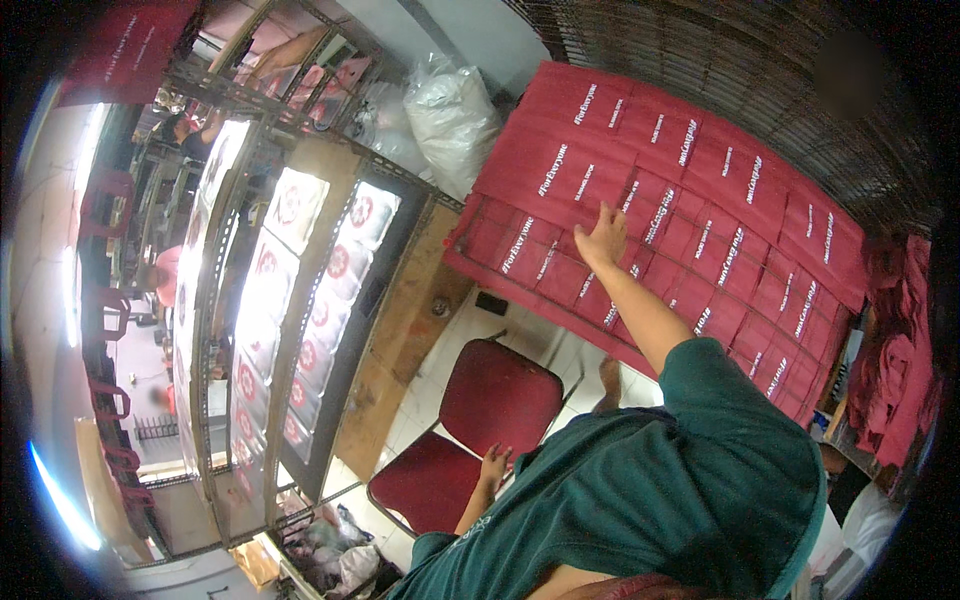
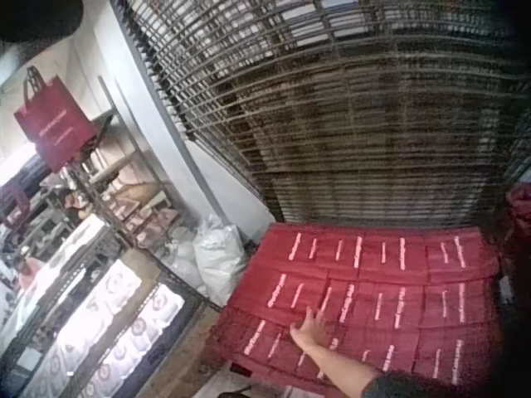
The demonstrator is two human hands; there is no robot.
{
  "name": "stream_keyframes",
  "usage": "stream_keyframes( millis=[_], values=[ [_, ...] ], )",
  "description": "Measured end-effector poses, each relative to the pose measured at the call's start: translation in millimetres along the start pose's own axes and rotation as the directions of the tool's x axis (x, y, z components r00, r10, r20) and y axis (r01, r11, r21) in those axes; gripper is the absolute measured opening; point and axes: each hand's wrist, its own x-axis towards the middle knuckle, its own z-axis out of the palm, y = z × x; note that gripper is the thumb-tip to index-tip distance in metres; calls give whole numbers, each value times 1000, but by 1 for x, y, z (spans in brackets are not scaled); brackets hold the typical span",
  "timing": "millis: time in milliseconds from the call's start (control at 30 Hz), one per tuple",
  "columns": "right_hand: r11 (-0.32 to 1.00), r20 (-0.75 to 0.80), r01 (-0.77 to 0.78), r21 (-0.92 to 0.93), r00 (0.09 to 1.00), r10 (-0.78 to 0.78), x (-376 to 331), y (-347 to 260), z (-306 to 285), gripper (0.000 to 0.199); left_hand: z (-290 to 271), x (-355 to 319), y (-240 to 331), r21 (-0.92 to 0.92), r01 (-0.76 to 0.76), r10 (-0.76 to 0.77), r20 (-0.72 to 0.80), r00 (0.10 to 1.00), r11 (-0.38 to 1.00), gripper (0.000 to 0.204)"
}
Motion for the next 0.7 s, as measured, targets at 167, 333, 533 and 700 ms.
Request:
stream_keyframes(
  millis=[167, 333, 533, 700],
  values=[
    [858, -44, 451, 247, 889, -455, -41, 78, -25, 54, -5, 47, -44, 249, -235, 201, 155, 967, 940, 54],
    [898, 50, 330, 291, 932, -359, -75, 173, -123, 47, 14, 102, -40, 416, -449, 343, 306, 888, 791, 50],
    [965, -233, 185, 185, 962, -140, -101, 313, -255, 45, 102, 102, 55, 140, -199, 138, 358, 923, 970, 49],
    [962, -492, -191, 195, 829, 264, -157, 399, -350, 43, 195, 89, 103, 336, -284, 70, 529, 846, 898, 53]
  ],
)
